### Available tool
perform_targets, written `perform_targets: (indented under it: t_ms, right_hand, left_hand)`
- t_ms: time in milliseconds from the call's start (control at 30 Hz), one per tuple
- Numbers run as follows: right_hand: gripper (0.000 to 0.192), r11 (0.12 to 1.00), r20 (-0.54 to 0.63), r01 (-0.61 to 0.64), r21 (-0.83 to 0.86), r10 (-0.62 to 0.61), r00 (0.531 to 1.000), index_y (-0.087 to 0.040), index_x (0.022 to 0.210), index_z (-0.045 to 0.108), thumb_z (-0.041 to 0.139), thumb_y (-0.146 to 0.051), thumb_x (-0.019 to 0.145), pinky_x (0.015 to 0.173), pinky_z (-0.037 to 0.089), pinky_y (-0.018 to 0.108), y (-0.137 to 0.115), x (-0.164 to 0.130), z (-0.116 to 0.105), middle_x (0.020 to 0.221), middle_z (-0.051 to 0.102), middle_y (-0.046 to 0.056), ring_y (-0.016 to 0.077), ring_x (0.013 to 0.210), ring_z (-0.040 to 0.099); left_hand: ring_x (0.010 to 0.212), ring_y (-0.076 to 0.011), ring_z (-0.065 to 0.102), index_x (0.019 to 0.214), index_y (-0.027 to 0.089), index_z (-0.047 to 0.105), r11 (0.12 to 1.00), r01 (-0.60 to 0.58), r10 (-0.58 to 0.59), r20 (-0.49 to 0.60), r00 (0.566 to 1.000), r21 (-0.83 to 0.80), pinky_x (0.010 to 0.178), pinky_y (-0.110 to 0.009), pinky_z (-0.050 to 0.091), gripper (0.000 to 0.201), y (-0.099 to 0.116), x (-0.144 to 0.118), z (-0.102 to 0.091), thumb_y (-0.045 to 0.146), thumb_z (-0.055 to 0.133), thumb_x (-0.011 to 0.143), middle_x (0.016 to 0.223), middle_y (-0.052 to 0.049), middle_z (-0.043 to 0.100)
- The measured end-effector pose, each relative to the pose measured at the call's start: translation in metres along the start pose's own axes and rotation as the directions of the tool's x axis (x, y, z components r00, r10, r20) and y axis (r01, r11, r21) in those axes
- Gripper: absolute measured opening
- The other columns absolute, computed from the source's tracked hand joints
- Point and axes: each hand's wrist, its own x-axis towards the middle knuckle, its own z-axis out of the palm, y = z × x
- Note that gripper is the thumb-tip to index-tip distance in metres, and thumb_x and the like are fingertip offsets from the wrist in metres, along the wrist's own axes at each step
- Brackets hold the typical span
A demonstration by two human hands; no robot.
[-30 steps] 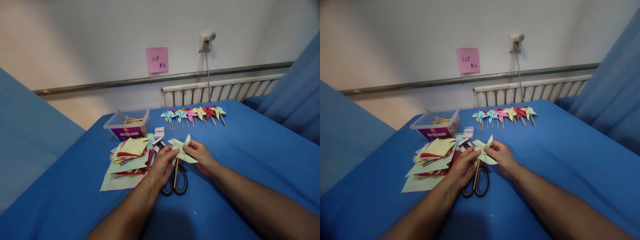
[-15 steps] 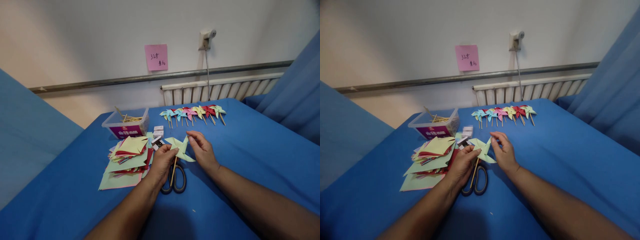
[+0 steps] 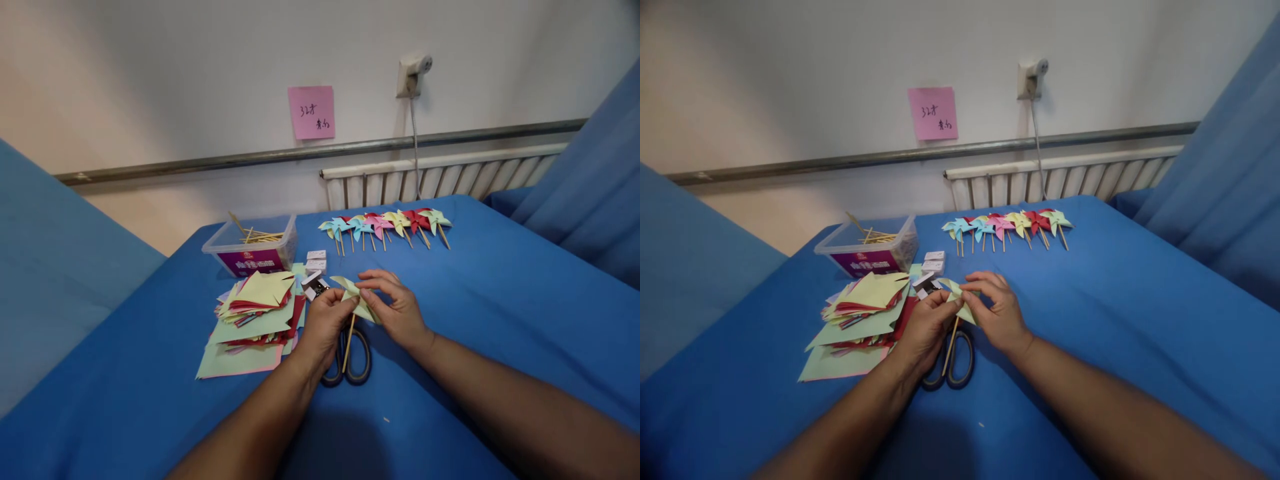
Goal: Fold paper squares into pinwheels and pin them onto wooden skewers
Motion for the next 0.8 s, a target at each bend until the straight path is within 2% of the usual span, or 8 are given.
perform_targets:
  t_ms: [133, 300, 367, 467, 533, 700, 800]
  right_hand:
    - [0.011, 0.994, -0.086, -0.082, 0.068, 0.088, 0.992, -0.025, 0.085, 0.07, 0.06, -0.028, 0.085, 0.094, 0.044, 0.04, 0.006, 0.002, 0.0, 0.101, 0.068, 0.006, 0.0217, 0.1, 0.061]
    - [0.007, 0.996, -0.024, -0.081, 0.025, 0.081, 0.996, -0.025, 0.081, 0.07, 0.063, -0.027, 0.082, 0.097, 0.041, 0.042, 0.005, 0.002, 0.001, 0.101, 0.068, 0.005, 0.0229, 0.102, 0.06]
    - [0.01, 0.997, -0.015, -0.074, 0.006, 0.074, 0.997, -0.025, 0.087, 0.07, 0.061, -0.028, 0.084, 0.098, 0.041, 0.042, 0.004, 0.002, -0.001, 0.108, 0.066, 0.006, 0.0233, 0.107, 0.059]
    - [0.022, 0.997, -0.08, -0.077, -0.023, 0.075, 0.994, -0.024, 0.105, 0.064, 0.059, -0.032, 0.085, 0.094, 0.043, 0.042, 0.002, 0.0, -0.002, 0.124, 0.056, 0.01, 0.0253, 0.116, 0.053]
    - [0.032, 0.997, -0.095, -0.054, -0.052, 0.049, 0.994, -0.024, 0.112, 0.058, 0.063, -0.034, 0.082, 0.091, 0.045, 0.042, 0.0, -0.001, -0.002, 0.124, 0.054, 0.011, 0.0266, 0.117, 0.051]
    - [0.048, 0.996, 0.095, 0.051, -0.071, -0.044, 0.995, -0.024, 0.115, 0.05, 0.073, -0.032, 0.074, 0.09, 0.047, 0.041, -0.007, -0.009, 0.005, 0.118, 0.052, 0.01, 0.0255, 0.112, 0.051]
    - [0.042, 0.994, 0.099, 0.057, -0.092, -0.048, 0.994, -0.023, 0.112, 0.05, 0.071, -0.028, 0.075, 0.087, 0.048, 0.04, -0.007, -0.01, 0.008, 0.114, 0.053, 0.01, 0.0238, 0.104, 0.053]
  left_hand:
    - [0.051, -0.0094, 0.053, 0.071, 0.014, 0.06, 1.0, 0.004, -0.004, 0.002, 1.0, 0.018, 0.053, -0.021, 0.04, 0.028, -0.002, 0.002, 0.0, 0.029, 0.081, 0.059, 0.06, 0.0, 0.062]
    - [0.056, -0.0116, 0.057, 0.073, 0.014, 0.062, 1.0, 0.005, -0.005, -0.013, 1.0, -0.005, 0.056, -0.023, 0.043, 0.028, -0.004, 0.003, -0.001, 0.026, 0.082, 0.057, 0.065, -0.001, 0.064]
    - [0.057, -0.0116, 0.058, 0.073, 0.014, 0.063, 1.0, -0.001, 0.001, -0.01, 1.0, -0.028, 0.059, -0.023, 0.044, 0.027, -0.003, 0.002, -0.001, 0.025, 0.082, 0.058, 0.067, -0.002, 0.065]
    - [0.059, -0.0119, 0.058, 0.072, 0.014, 0.063, 0.996, 0.004, -0.004, 0.0, 1.0, -0.086, 0.061, -0.024, 0.045, 0.023, 0.0, 0.002, -0.002, 0.025, 0.08, 0.06, 0.068, -0.002, 0.066]
    - [0.062, -0.0128, 0.06, 0.074, 0.014, 0.063, 0.99, -0.002, 0.001, -0.007, 1.0, -0.14, 0.064, -0.025, 0.046, 0.022, 0.002, 0.003, -0.004, 0.024, 0.079, 0.061, 0.071, -0.003, 0.067]
    - [0.066, -0.0131, 0.06, 0.073, 0.015, 0.061, 0.976, -0.035, 0.023, -0.056, 0.998, -0.214, 0.067, -0.024, 0.046, 0.021, 0.007, 0.005, -0.005, 0.019, 0.078, 0.061, 0.071, -0.001, 0.065]
    - [0.066, -0.0128, 0.059, 0.072, 0.015, 0.06, 0.975, -0.022, 0.009, -0.058, 0.998, -0.22, 0.068, -0.024, 0.046, 0.02, 0.007, 0.004, -0.003, 0.017, 0.076, 0.061, 0.071, -0.001, 0.064]
